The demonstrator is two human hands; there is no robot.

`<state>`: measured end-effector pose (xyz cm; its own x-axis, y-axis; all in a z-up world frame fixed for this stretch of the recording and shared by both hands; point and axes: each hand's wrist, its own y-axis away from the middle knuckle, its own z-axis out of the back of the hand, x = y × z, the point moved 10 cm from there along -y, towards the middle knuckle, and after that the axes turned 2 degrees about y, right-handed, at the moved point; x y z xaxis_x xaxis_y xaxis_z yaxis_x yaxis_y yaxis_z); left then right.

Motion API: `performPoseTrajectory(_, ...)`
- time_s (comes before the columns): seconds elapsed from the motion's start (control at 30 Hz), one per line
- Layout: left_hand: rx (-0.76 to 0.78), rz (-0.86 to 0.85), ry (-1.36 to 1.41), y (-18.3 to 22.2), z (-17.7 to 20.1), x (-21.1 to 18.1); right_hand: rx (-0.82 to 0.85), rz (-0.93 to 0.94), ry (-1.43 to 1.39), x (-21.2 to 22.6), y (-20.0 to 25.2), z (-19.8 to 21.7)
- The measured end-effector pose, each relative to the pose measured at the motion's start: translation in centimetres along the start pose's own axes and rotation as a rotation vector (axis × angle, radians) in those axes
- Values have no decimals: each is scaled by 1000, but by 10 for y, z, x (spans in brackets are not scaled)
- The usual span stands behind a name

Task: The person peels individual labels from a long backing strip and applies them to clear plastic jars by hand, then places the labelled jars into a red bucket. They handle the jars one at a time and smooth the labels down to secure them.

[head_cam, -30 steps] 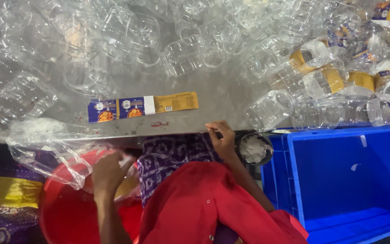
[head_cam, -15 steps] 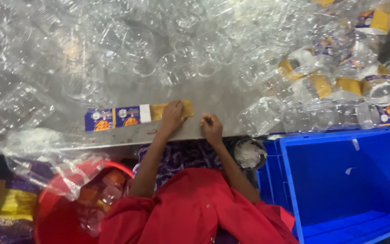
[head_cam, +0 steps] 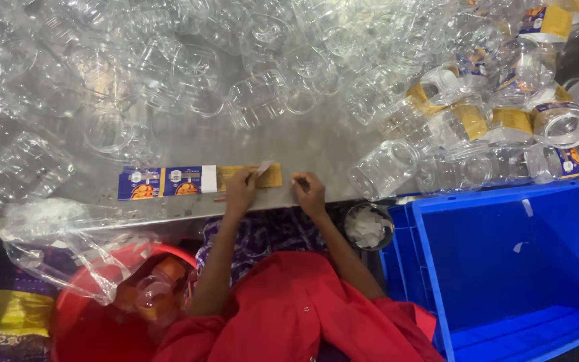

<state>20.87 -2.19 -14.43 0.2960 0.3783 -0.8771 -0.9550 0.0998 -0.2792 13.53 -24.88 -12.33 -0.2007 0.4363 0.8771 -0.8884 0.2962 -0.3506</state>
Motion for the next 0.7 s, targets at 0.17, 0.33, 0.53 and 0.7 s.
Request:
performPoseTrajectory(0.17,-153,-151,-171,23,2,-19,4,-5,-3,1,2,0)
performPoseTrajectory(0.33,16,-1,-40,27,4,4,112,62,98,22,3,-15)
performPoseTrajectory(0.53,-169,-58,140,50,-3,-65,117,414,494,59,12,-35)
performPoseTrajectory(0.7,237,-143,675,119,-55,-188,151,326,527,42,19,-38)
